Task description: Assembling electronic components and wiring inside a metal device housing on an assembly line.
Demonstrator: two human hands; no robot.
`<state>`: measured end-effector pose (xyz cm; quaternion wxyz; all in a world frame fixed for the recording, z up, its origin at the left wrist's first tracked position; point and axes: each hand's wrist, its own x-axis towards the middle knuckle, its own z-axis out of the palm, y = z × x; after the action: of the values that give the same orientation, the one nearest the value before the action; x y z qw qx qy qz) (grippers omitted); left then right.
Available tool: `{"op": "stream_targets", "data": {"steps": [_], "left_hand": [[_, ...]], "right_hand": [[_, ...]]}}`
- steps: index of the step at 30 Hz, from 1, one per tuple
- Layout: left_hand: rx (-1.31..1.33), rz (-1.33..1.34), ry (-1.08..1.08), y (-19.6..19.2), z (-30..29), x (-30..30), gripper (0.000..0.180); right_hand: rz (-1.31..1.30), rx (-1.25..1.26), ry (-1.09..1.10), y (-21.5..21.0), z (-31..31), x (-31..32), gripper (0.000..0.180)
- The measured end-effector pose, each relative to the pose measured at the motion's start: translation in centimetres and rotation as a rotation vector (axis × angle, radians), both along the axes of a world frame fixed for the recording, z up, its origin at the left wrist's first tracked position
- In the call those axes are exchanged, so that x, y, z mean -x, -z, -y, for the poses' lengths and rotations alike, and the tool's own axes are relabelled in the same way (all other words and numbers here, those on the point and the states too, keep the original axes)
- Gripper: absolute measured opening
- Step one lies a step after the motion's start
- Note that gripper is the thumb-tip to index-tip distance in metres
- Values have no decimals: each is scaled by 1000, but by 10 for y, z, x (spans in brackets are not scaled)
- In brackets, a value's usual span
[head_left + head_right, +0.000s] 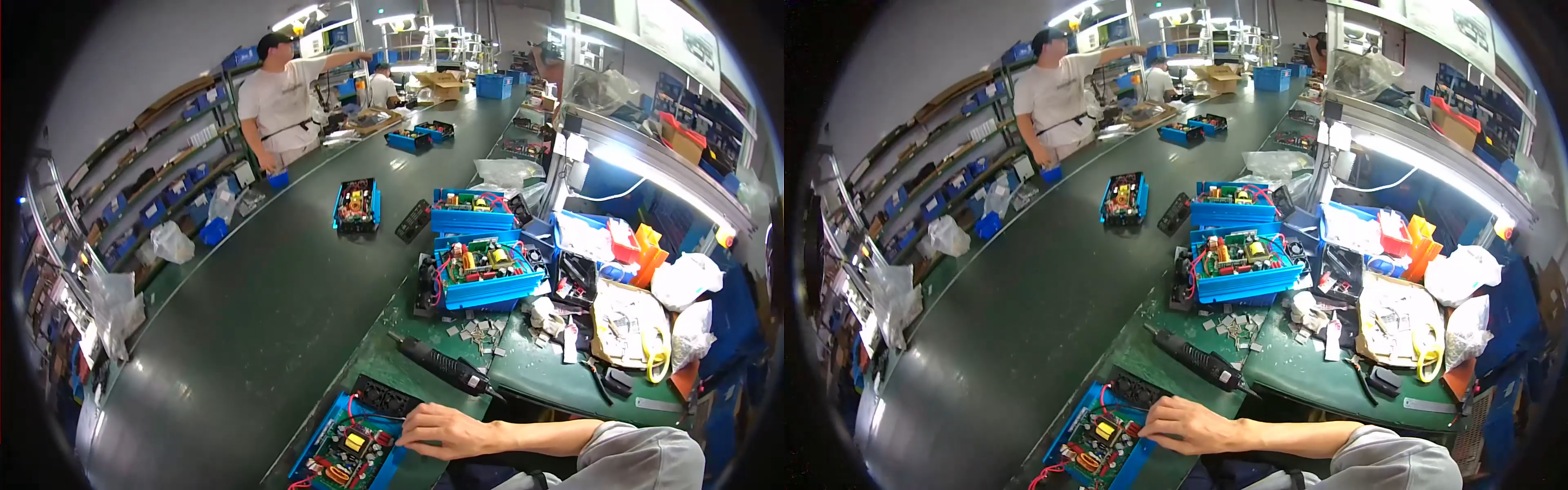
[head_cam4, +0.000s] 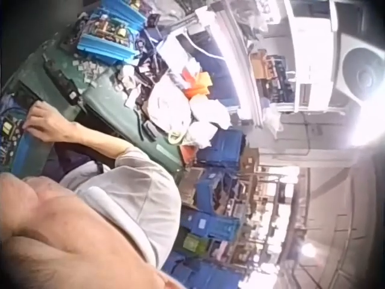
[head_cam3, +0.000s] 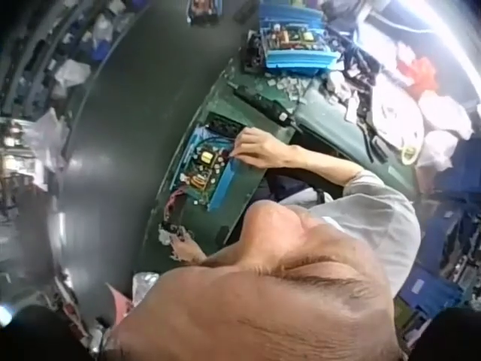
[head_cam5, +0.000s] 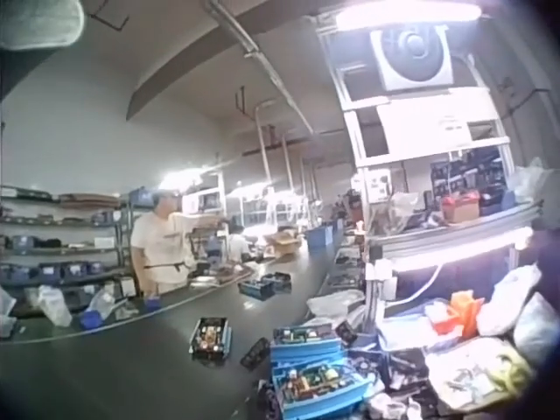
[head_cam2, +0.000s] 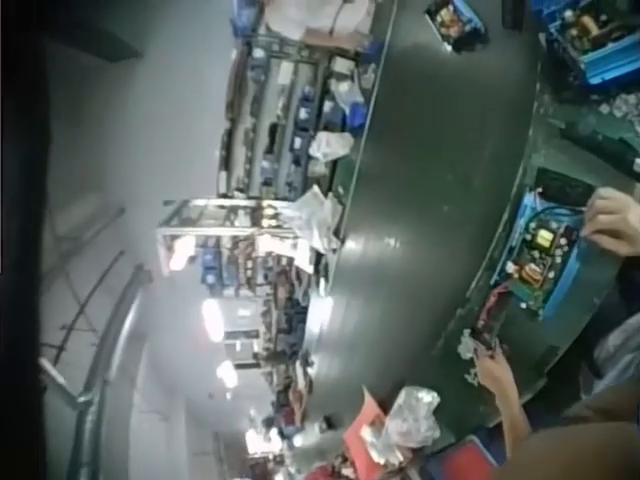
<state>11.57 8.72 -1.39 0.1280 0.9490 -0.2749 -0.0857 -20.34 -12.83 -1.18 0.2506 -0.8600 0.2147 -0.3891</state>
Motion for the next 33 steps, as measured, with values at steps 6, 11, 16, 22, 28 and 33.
{"op": "stream_targets", "data": {"steps": [6,11,16,22,28,33], "left_hand": [[-123,239,111,11,-7,1,43],[-101,130,138,14,1,-5,38],[-151,136,102,32,-3,-15,37],[33,87,101,15,-11,-14,40],[-88,320,243,38,-26,-39,47],[330,-90,318,-25,-24,31,24]], "right_hand": [[22,-47,-40,9,-5,-4,22],[36,-48,-43,10,-9,4,22],[23,-89,-64,15,-10,4,22],[31,-92,-60,18,-15,4,22],[57,-116,-75,17,-23,0,21],[245,-474,-360,14,-61,-31,21]]}}
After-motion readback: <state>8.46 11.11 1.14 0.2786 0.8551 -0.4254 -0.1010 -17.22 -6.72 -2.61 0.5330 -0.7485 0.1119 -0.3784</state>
